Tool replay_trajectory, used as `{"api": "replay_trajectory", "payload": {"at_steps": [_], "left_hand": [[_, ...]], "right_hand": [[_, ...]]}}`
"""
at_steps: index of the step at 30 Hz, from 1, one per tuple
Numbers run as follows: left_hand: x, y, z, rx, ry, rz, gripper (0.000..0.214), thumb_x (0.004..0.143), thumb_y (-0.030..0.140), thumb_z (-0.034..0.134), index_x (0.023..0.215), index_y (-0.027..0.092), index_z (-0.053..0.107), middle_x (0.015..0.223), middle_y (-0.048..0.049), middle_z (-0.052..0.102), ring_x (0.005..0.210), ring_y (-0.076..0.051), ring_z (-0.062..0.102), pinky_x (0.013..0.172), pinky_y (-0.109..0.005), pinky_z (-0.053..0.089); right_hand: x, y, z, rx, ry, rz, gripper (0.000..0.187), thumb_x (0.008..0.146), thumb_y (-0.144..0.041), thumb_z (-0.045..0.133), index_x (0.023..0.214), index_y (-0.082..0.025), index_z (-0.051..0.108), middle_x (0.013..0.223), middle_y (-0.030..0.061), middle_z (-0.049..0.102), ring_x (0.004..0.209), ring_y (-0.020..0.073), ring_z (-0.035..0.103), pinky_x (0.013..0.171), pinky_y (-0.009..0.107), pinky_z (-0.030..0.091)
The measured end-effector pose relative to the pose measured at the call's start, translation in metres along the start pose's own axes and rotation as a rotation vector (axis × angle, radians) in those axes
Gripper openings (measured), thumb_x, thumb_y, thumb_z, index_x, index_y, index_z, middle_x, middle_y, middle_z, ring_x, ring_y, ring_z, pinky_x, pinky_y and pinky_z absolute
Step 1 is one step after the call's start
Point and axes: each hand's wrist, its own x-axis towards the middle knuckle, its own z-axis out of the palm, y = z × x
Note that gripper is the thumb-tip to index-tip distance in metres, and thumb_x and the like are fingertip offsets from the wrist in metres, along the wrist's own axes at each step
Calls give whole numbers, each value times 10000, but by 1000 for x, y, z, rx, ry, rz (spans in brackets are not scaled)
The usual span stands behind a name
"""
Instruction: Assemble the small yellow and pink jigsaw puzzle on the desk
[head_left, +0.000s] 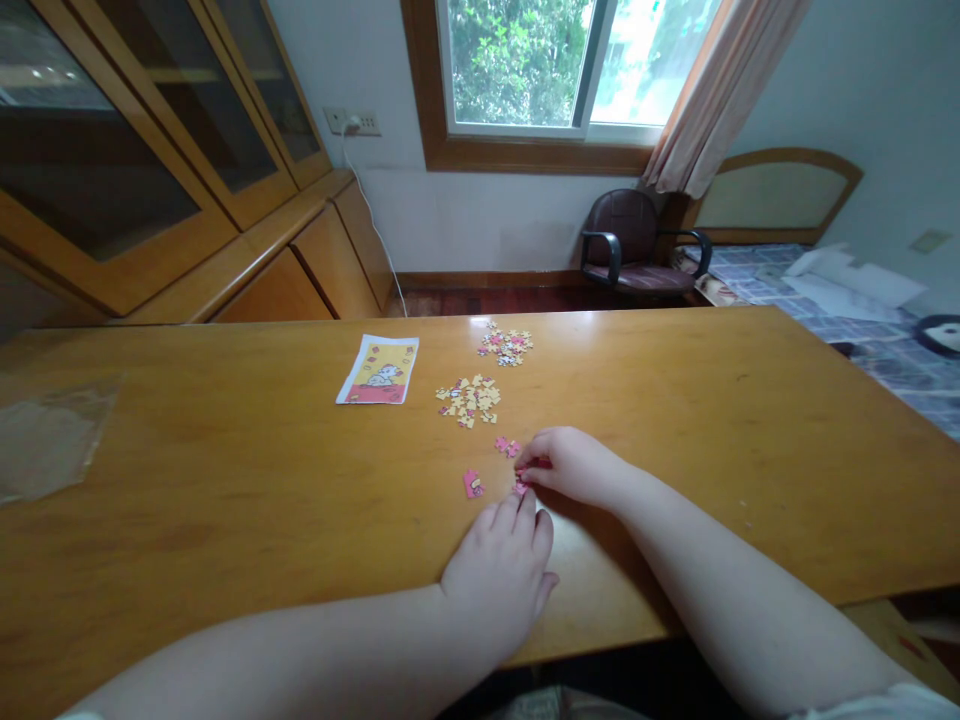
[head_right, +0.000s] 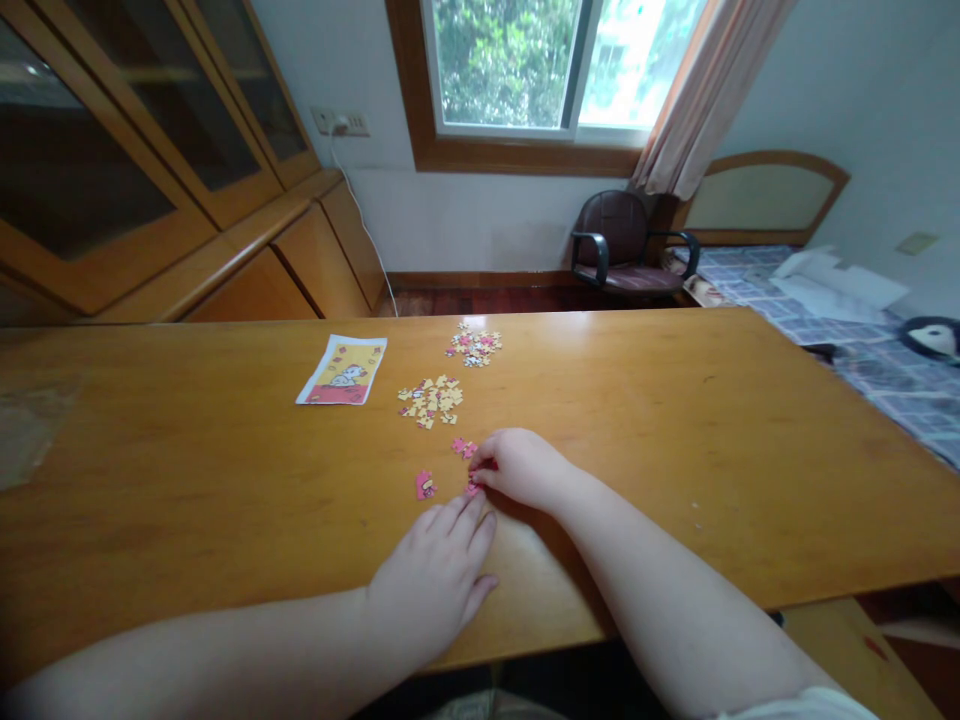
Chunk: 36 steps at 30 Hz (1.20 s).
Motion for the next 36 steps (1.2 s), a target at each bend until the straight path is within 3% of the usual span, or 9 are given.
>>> {"api": "replay_trajectory", "payload": {"at_steps": [16,28,36], "left_hand": [[0,1,-1,4,2,-7,549,900,490,487,1311,128,535,1377,-188,524,1235,-310,495,947,-427,437],[0,1,-5,-5,16,-9,540,887,483,515,1291,127,546,1362,-193,537,1217,-312,506,941,-423,432],[1,0,-10,-39,-2,-5,478,878,460,532,1223,133,577,1384,-191,522,1213,-312,509,940,-435,436]], "right_hand": [[-2,0,4,-92,43,-30,92,779,-248,700,846,-188,720,781,19,655,712,129,566,655,223,403],[-2,-2,-1,-99,52,-24,109,807,-281,673,848,-188,713,820,34,672,759,144,592,699,235,418],[-7,15,-29,-302,197,256,200,881,-288,533,848,-195,707,870,68,703,760,174,614,663,260,396]]}}
